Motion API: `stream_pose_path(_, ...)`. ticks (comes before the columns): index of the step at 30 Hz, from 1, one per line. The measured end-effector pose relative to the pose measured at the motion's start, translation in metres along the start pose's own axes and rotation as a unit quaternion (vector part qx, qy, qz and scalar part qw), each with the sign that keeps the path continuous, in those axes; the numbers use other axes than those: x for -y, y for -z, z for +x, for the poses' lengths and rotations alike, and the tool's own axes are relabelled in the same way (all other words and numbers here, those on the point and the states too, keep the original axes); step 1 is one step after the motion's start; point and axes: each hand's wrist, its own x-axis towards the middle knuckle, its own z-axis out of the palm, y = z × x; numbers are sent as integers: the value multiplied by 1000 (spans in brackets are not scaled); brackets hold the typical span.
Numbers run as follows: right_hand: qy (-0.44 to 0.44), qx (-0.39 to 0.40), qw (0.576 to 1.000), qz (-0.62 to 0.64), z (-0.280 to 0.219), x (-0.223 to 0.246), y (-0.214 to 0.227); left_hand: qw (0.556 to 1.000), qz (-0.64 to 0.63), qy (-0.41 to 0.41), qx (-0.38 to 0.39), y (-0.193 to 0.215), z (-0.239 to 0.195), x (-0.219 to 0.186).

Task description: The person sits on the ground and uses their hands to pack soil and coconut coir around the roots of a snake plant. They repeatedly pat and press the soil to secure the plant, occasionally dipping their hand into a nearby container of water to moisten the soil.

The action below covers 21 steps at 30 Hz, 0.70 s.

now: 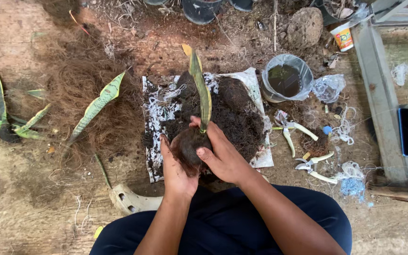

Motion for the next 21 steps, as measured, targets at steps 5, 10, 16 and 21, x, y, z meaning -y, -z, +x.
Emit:
stream_pose_path(5, 13, -12, 995, -98, 6, 4, -15, 997, -24, -16, -66, 15, 14, 6)
stream_pose_path(10, -46, -16, 993, -103, 11, 4, -32, 998, -45, -39, -35, 20, 19, 11)
stream_pose_path(16, 2, -27, 999, 22, 9, -8, 1, 997, -63, 43, -24, 0, 10, 3)
stream_pose_path(21, -105, -118, 902, 402, 17, -12, 33, 995, -72, 32, -64, -9, 1, -10)
